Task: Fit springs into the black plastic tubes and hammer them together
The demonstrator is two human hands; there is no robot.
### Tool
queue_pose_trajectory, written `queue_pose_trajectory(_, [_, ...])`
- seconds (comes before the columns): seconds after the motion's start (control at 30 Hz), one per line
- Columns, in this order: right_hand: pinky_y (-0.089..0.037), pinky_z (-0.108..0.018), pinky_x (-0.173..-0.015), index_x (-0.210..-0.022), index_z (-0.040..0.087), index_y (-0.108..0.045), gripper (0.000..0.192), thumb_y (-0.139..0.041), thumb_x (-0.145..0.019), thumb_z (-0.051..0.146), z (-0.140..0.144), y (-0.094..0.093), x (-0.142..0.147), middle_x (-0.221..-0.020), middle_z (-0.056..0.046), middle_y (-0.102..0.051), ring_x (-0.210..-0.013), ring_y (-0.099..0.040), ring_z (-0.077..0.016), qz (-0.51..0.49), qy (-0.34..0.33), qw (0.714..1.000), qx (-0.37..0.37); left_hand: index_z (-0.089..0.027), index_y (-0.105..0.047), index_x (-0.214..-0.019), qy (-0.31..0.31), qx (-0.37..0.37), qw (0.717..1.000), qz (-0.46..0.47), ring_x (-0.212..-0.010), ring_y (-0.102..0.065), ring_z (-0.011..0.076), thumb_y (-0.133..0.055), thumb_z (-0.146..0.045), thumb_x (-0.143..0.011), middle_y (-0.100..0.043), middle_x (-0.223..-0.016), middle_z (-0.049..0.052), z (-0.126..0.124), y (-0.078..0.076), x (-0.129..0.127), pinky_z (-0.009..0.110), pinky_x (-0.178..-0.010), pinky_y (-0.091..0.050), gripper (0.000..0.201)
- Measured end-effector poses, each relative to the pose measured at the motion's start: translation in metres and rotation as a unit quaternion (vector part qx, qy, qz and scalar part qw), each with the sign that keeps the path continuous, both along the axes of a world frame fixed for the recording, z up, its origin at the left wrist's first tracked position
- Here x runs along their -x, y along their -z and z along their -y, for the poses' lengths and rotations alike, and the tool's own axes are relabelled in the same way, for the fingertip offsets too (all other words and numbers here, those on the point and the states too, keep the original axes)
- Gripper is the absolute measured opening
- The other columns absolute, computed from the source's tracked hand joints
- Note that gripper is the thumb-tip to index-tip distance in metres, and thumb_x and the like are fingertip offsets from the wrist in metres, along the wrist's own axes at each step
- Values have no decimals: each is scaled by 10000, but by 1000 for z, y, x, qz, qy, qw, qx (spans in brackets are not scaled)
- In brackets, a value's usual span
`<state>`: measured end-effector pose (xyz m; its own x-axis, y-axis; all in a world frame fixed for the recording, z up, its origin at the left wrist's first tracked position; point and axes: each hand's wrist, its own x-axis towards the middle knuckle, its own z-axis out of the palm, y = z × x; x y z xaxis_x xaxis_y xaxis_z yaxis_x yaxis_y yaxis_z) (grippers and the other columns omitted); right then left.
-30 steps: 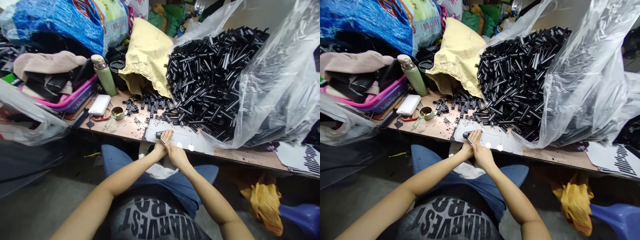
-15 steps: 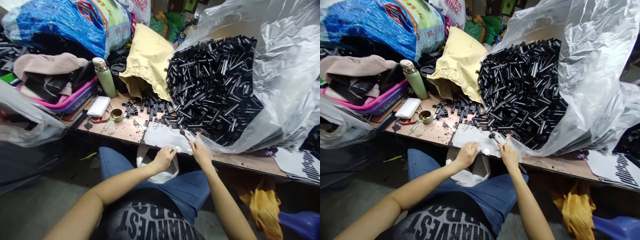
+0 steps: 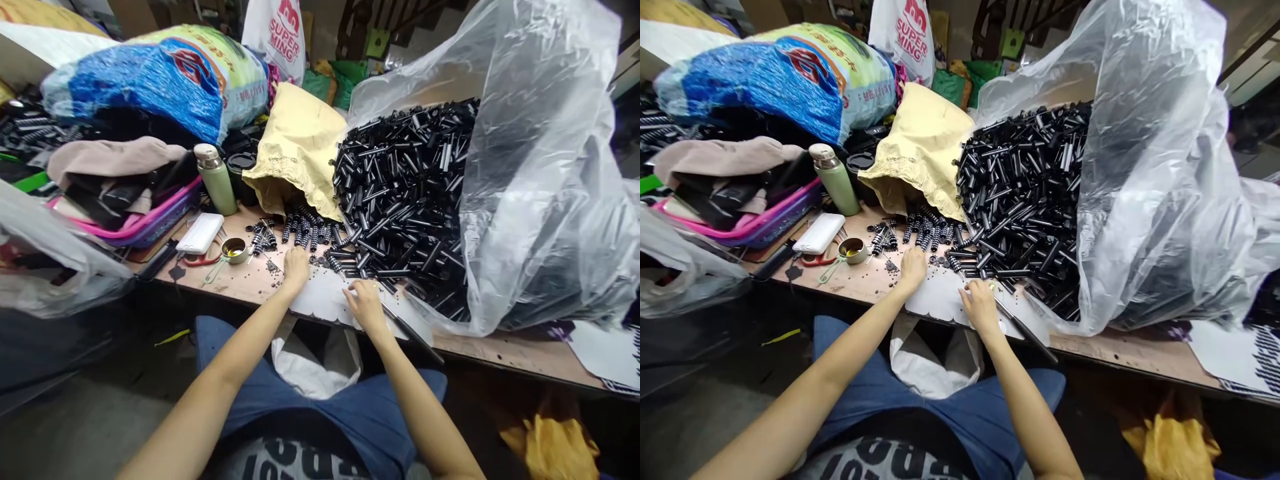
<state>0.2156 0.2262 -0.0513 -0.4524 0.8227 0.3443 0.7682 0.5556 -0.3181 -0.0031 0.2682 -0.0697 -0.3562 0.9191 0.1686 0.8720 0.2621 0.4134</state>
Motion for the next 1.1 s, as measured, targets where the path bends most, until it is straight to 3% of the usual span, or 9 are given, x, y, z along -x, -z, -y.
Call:
queue_pose_trajectory(0.23, [-426, -353, -834, -848, 197, -574, 164, -475, -931, 297, -4, 10, 24, -901, -75, -614, -903, -545, -227, -34, -36, 998, 45, -143, -583, -1161, 115, -175, 967, 144, -1032, -596, 235, -442, -191, -903, -639, -1078, 124, 61, 1, 42, 389, -930, -479, 297])
queue_pose_trajectory(0.43, [-401, -339, -863, -944, 180, -606, 196, -427, -946, 258, -21, 8, 44, -966, -92, -626, -952, -514, -228, 11, -40, 995, 85, -173, -631, -1108, 237, -42, 968, 66, -901, -610, 217, -457, -164, -867, -613, -976, 97, 114, -32, 74, 360, -857, -505, 297])
queue_pose_trajectory(0.53, [-355, -381, -912, -1058, 162, -601, 255, -375, -952, 214, -40, 5, 67, -1129, -134, -600, -1064, -456, -256, 26, -38, 993, 110, -156, -670, -977, 271, 22, 962, 12, -809, -610, 209, -482, -131, -832, -594, -893, 92, 108, -47, 65, 341, -803, -512, 239])
queue_pose_trajectory(0.6, [-303, -429, -946, -1076, 142, -596, 275, -358, -943, 170, -53, 5, 82, -1206, -167, -572, -1131, -403, -283, -3, -33, 989, 146, -149, -675, -929, 279, 9, 960, 30, -810, -614, 207, -523, -148, -824, -607, -883, 91, 95, -48, 51, 336, -807, -510, 184])
queue_pose_trajectory(0.7, [-248, -463, -985, -942, 133, -628, 212, -419, -906, 133, -68, 4, 95, -1105, -178, -628, -1141, -398, -286, -55, -38, 979, 192, -154, -671, -964, 246, -74, 957, 136, -868, -622, 216, -604, -227, -820, -650, -908, 90, 72, -35, 27, 353, -858, -502, 175])
queue_pose_trajectory(0.8, [-260, -446, -1005, -865, 148, -638, 113, -531, -867, 185, -73, 3, 93, -1022, -148, -664, -1139, -428, -267, -123, -37, 965, 228, -160, -635, -1099, 193, -152, 926, 286, -944, -625, 215, -575, -316, -864, -667, -1002, 99, 57, -11, 8, 367, -897, -492, 289])
queue_pose_trajectory(0.9, [-378, -406, -944, -966, 165, -630, 209, -550, -876, 336, -67, 0, 82, -1042, -112, -669, -1069, -528, -230, -230, -20, 930, 284, -148, -533, -1262, 149, -146, 869, 449, -717, -636, 155, -445, -390, -937, -657, -916, 80, 52, 7, -4, 298, -681, -537, 415])
queue_pose_trajectory(0.97, [-470, -363, -835, -975, 174, -625, 328, -550, -855, 469, -60, -2, 75, -960, -86, -685, -928, -615, -196, -301, -14, 890, 342, -147, -530, -1272, 122, -122, 852, 495, -544, -571, 114, -413, -438, -948, -627, -781, 36, 53, 10, -8, 247, -531, -495, 451])
queue_pose_trajectory(1.1, [-540, -312, -708, -867, 182, -637, 472, -649, -702, 624, -45, -6, 64, -801, -48, -690, -738, -659, -152, -413, -15, 795, 443, -162, -626, -1204, 155, -100, 888, 422, -702, -651, 156, -475, -433, -925, -679, -816, 50, 61, 3, -12, 279, -689, -536, 418])
